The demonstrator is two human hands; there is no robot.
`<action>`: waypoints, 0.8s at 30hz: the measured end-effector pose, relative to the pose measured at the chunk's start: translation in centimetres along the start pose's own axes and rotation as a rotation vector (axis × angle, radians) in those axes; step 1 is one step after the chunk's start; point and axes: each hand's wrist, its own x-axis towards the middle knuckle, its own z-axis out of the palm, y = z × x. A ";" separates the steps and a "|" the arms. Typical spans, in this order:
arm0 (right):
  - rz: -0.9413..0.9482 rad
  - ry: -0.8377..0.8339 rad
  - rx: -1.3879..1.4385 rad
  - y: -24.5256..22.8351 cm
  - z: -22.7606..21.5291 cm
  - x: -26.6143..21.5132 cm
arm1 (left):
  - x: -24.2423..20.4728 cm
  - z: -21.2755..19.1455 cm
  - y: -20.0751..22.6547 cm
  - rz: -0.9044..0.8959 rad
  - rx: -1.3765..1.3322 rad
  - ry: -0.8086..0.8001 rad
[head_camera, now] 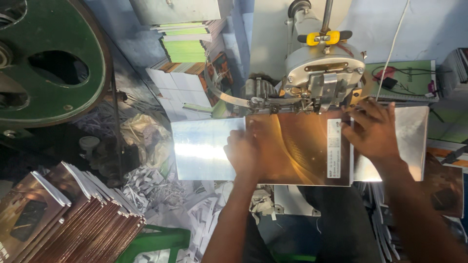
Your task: The person picks up printed book covers from a stack, places them on a metal binding machine, and operates the machine to bind the covers. The person then removes the bound covers and places them on a separate stack.
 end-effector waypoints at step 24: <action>0.091 0.040 0.045 4.6 -1.9 -1.2 | -0.5 -1.3 5.2 -0.083 -0.280 -0.281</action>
